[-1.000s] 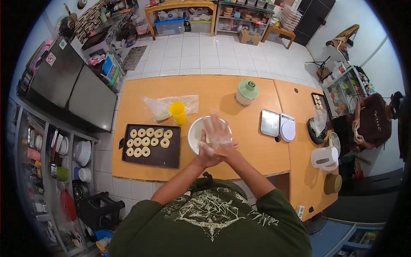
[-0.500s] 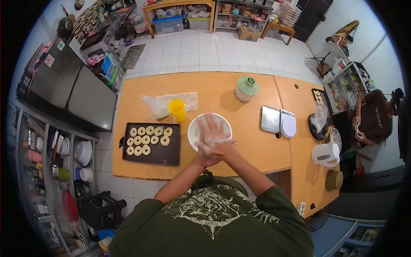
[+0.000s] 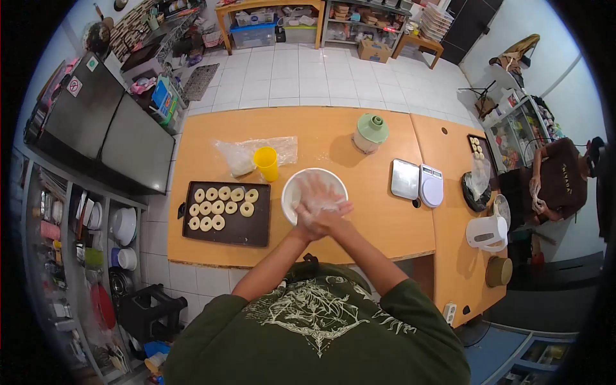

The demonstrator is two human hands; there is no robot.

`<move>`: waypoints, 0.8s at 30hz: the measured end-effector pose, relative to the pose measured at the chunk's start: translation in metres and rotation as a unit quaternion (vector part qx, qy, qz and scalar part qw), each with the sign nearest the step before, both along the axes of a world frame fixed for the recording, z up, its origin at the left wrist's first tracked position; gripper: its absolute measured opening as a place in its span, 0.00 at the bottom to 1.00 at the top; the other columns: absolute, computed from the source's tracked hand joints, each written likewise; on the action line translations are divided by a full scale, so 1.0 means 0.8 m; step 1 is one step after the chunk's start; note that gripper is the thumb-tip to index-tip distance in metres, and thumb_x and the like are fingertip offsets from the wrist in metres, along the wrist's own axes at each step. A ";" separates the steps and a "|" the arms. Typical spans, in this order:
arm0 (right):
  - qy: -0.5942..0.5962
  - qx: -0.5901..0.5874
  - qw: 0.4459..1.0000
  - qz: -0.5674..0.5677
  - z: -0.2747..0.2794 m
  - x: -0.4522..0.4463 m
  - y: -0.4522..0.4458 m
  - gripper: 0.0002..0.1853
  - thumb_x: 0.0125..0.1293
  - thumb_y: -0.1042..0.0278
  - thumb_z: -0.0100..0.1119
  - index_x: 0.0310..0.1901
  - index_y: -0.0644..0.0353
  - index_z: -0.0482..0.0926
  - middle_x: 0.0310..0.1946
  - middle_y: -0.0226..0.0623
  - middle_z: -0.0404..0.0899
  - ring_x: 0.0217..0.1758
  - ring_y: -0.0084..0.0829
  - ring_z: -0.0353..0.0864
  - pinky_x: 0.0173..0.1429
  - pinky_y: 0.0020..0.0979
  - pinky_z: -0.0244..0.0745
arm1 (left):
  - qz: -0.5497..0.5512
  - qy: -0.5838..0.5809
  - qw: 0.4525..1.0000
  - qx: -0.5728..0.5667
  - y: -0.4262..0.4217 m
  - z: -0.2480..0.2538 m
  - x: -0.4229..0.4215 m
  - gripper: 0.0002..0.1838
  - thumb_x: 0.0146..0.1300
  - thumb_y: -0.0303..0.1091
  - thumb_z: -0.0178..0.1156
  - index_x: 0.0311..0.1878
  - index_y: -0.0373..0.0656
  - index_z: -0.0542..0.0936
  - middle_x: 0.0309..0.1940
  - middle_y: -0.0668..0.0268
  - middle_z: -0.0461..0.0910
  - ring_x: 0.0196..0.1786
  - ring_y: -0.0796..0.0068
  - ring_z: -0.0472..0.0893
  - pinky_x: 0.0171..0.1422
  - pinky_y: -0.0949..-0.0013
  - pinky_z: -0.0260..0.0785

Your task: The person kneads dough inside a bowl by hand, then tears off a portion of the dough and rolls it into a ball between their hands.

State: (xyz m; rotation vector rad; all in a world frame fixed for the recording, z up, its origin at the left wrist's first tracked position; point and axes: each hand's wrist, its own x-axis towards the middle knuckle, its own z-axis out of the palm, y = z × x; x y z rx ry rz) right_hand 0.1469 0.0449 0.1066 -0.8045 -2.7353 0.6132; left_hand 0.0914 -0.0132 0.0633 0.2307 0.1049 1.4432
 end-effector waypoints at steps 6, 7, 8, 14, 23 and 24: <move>0.050 0.019 0.995 0.090 -0.007 0.017 -0.006 0.40 0.65 0.43 0.52 0.74 0.55 0.58 0.76 0.53 0.50 0.80 0.57 0.45 0.75 0.65 0.42 | 0.055 -0.034 0.997 -0.051 0.002 0.004 -0.041 0.59 0.58 0.84 0.34 0.76 0.39 0.54 0.74 0.53 0.61 0.74 0.50 0.62 0.78 0.43 0.49; 0.003 0.030 0.998 0.051 -0.009 0.021 0.013 0.39 0.66 0.44 0.52 0.74 0.55 0.58 0.76 0.53 0.50 0.80 0.57 0.45 0.75 0.66 0.42 | 0.044 -0.108 0.985 -0.126 -0.003 -0.006 -0.048 0.58 0.58 0.83 0.34 0.76 0.40 0.54 0.73 0.55 0.62 0.74 0.52 0.62 0.78 0.44 0.49; -0.043 0.040 0.998 0.009 -0.010 0.026 0.027 0.39 0.66 0.44 0.52 0.74 0.54 0.57 0.77 0.53 0.49 0.80 0.57 0.44 0.74 0.67 0.42 | 0.043 -0.109 0.985 -0.130 -0.008 -0.003 -0.041 0.58 0.58 0.83 0.34 0.76 0.40 0.54 0.73 0.55 0.62 0.74 0.52 0.62 0.78 0.44 0.49; 0.009 -0.038 0.999 0.038 -0.004 0.008 0.006 0.37 0.69 0.46 0.48 0.75 0.55 0.56 0.77 0.50 0.49 0.81 0.55 0.42 0.74 0.68 0.38 | 0.137 0.032 0.983 -0.117 0.002 0.009 0.006 0.59 0.55 0.85 0.34 0.76 0.43 0.56 0.73 0.56 0.61 0.76 0.55 0.59 0.78 0.49 0.49; -0.032 -0.064 0.992 -0.103 0.017 0.031 0.030 0.36 0.73 0.43 0.38 0.77 0.52 0.50 0.79 0.48 0.42 0.83 0.49 0.38 0.74 0.71 0.29 | -0.016 -0.069 0.992 -0.101 -0.007 0.037 -0.034 0.56 0.61 0.81 0.35 0.76 0.39 0.55 0.73 0.56 0.63 0.73 0.50 0.64 0.78 0.48 0.51; -0.031 -0.064 0.992 -0.101 0.021 0.026 0.027 0.36 0.73 0.43 0.38 0.77 0.52 0.50 0.79 0.48 0.42 0.83 0.49 0.38 0.74 0.71 0.29 | -0.014 -0.067 0.993 -0.100 -0.006 0.040 -0.022 0.56 0.61 0.81 0.35 0.76 0.39 0.55 0.73 0.56 0.63 0.73 0.50 0.64 0.78 0.48 0.51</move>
